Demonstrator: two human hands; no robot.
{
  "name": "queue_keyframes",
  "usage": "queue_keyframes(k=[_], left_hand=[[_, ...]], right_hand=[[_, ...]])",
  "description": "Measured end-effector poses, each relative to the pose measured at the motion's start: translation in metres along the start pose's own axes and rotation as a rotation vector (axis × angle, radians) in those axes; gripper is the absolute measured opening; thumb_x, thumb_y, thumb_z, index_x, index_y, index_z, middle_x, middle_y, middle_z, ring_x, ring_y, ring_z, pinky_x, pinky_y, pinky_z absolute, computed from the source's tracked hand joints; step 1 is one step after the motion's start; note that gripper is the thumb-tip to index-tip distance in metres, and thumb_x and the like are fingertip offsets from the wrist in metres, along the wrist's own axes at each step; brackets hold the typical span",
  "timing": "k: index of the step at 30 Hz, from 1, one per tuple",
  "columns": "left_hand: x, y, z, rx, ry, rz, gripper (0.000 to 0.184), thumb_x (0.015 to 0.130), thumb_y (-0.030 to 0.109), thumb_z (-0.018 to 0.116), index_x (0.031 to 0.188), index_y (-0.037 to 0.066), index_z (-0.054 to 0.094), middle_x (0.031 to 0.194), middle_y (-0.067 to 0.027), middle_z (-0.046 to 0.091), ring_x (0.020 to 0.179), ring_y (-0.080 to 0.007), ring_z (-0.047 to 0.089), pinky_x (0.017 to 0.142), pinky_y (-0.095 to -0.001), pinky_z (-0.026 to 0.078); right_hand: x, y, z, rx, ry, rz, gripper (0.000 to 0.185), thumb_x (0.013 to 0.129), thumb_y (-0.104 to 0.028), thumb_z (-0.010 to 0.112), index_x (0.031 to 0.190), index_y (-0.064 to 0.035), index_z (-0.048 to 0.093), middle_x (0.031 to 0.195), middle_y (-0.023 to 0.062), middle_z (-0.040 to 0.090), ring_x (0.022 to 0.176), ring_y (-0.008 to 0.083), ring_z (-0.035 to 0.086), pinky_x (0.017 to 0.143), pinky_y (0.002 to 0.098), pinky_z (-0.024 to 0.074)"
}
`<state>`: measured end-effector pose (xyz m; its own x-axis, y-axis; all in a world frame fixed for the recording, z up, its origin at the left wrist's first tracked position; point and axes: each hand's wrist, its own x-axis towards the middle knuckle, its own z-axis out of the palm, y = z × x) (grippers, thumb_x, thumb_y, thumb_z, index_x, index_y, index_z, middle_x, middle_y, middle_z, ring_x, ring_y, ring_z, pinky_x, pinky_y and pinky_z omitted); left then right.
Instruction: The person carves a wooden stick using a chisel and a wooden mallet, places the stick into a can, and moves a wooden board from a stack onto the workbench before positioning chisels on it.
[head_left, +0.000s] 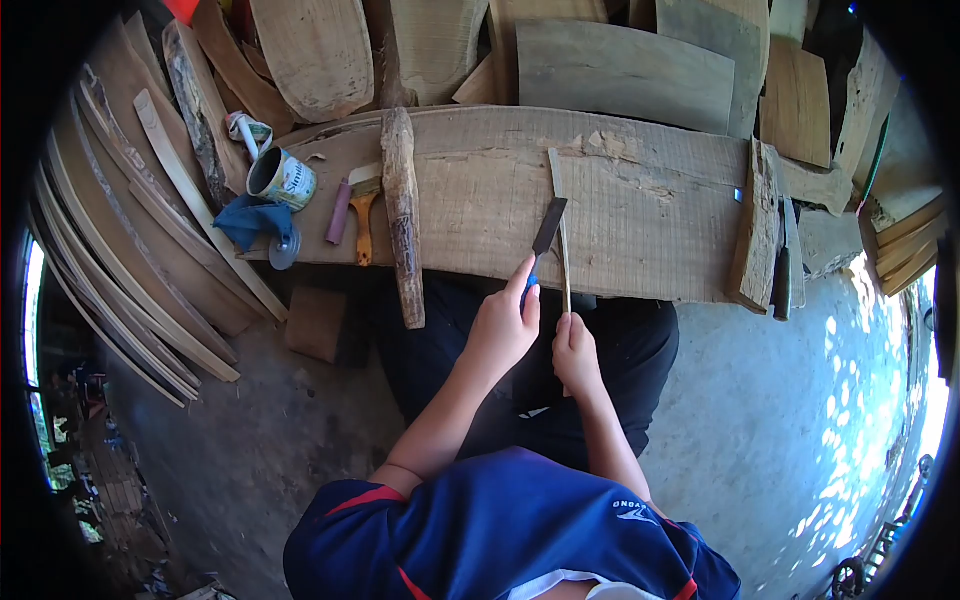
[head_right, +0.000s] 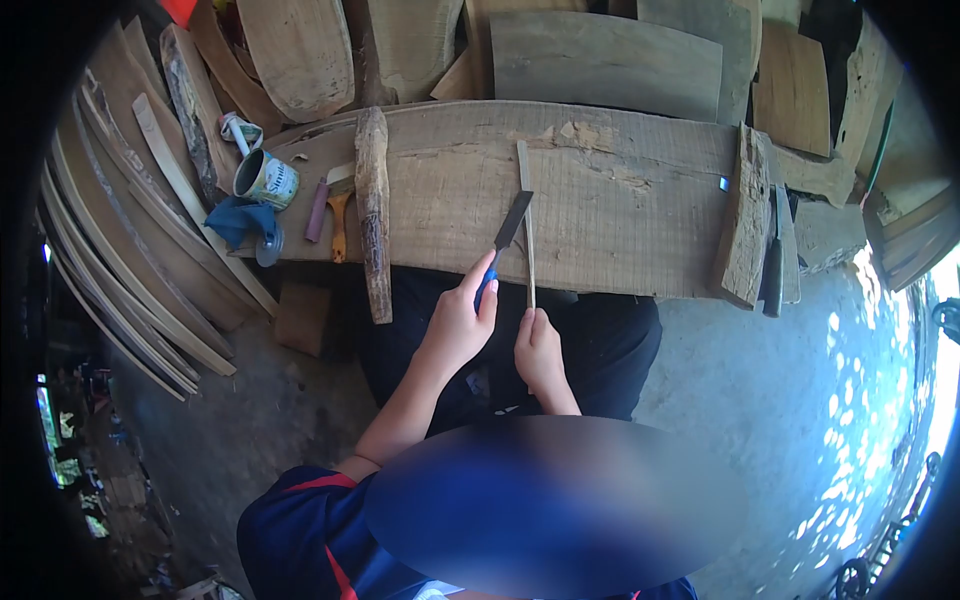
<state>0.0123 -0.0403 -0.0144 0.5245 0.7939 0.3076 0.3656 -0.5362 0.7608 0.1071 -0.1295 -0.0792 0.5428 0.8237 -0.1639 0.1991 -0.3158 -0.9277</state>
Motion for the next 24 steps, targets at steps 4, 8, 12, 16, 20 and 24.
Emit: queue_keyframes(k=[4,8,12,16,20,24], left_hand=[[0.009,0.018,-0.004,0.217,-0.139,-0.218,0.040,0.093,0.018,0.046,0.129,0.001,0.045,0.068,-0.0252,0.060,0.065,-0.0409,0.061,0.057,-0.0468,0.048],[0.020,0.017,-0.016,0.195,-0.219,-0.260,0.043,0.094,0.019,0.046,0.134,0.005,0.041,0.072,-0.0268,0.061,0.068,-0.0413,0.061,0.061,-0.0476,0.048],[0.022,0.029,-0.026,0.313,-0.297,-0.261,0.044,0.092,0.019,0.050,0.132,0.004,0.042,0.072,-0.0270,0.061,0.069,-0.0426,0.061,0.063,-0.0488,0.049],[0.008,0.018,-0.018,0.315,-0.301,-0.264,0.037,0.090,0.018,0.053,0.123,0.002,0.048,0.073,-0.0241,0.061,0.074,-0.0423,0.061,0.066,-0.0480,0.049],[-0.007,-0.023,-0.008,0.152,-0.009,-0.004,0.017,0.087,0.009,0.059,0.102,0.000,0.057,0.078,-0.0139,0.056,0.069,-0.0281,0.058,0.065,-0.0358,0.049],[-0.005,-0.019,-0.012,0.006,0.059,-0.211,0.018,0.084,0.011,0.064,0.098,0.002,0.056,0.077,-0.0108,0.052,0.060,-0.0194,0.054,0.061,-0.0296,0.046]], right_hand=[[-0.002,-0.002,0.003,-0.008,0.022,-0.033,0.029,0.099,-0.022,0.037,0.083,0.0007,0.045,0.067,0.0249,0.053,0.063,0.0450,0.055,0.054,0.0474,0.0419],[-0.003,-0.004,0.007,0.034,0.021,0.011,0.029,0.099,-0.022,0.037,0.082,0.0010,0.045,0.066,0.0247,0.053,0.063,0.0450,0.054,0.053,0.0470,0.0415],[-0.002,-0.002,0.008,0.057,0.033,-0.009,0.030,0.099,-0.021,0.038,0.080,0.0015,0.044,0.065,0.0249,0.051,0.062,0.0455,0.053,0.053,0.0468,0.0409],[0.001,0.008,0.009,0.081,0.003,-0.055,0.025,0.099,-0.021,0.038,0.086,0.0001,0.044,0.059,0.0189,0.050,0.050,0.0359,0.053,0.046,0.0412,0.0408],[0.001,-0.024,-0.009,0.344,-0.157,0.201,0.020,0.100,-0.022,0.035,0.097,-0.0036,0.041,0.059,0.0058,0.047,0.039,0.0141,0.045,0.035,0.0288,0.0384],[0.010,-0.015,-0.006,0.657,-0.263,0.237,0.017,0.100,-0.021,0.033,0.098,-0.0058,0.040,0.067,0.0046,0.047,0.038,0.0092,0.040,0.033,0.0266,0.0388]])
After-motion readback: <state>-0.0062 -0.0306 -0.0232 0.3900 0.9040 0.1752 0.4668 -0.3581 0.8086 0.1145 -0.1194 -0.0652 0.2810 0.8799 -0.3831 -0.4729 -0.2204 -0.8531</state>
